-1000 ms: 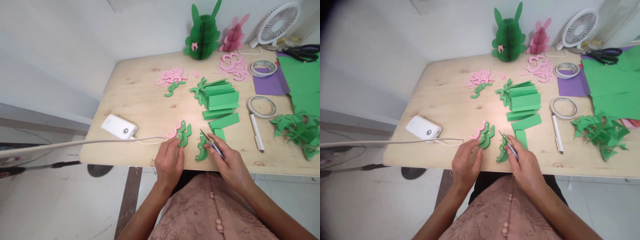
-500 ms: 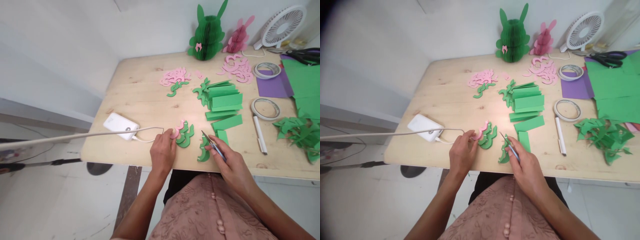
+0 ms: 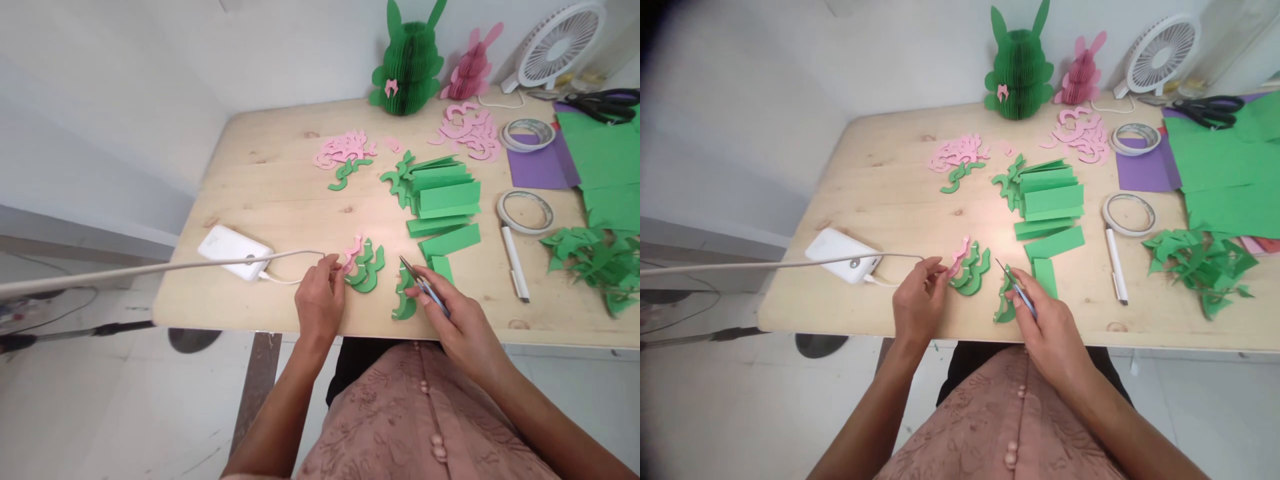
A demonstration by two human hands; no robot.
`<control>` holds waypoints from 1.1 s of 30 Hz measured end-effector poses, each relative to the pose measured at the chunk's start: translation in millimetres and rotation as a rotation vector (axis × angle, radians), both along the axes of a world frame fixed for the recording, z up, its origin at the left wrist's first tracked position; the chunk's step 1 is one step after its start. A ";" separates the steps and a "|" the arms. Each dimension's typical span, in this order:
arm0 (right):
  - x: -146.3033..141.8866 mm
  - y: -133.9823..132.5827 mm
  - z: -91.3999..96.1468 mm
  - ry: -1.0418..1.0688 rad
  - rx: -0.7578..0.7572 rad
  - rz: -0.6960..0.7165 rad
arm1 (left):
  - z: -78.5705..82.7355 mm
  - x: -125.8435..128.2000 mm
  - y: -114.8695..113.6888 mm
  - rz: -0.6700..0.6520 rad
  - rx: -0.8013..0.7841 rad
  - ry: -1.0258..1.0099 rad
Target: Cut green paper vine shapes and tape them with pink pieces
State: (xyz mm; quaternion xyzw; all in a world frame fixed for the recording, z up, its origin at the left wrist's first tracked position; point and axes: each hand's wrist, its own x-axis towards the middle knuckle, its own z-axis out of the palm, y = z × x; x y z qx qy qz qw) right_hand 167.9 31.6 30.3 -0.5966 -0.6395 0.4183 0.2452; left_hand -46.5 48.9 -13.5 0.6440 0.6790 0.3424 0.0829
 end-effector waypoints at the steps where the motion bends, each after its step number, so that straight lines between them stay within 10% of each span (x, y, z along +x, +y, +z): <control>1: 0.3 0.2 -0.2 0.005 0.001 -0.001 | -0.2 -0.1 0.0 0.003 -0.002 -0.010; 33: 5.0 3.9 -0.2 0.078 -0.002 0.042 | -0.6 1.5 -0.4 0.081 -0.035 -0.111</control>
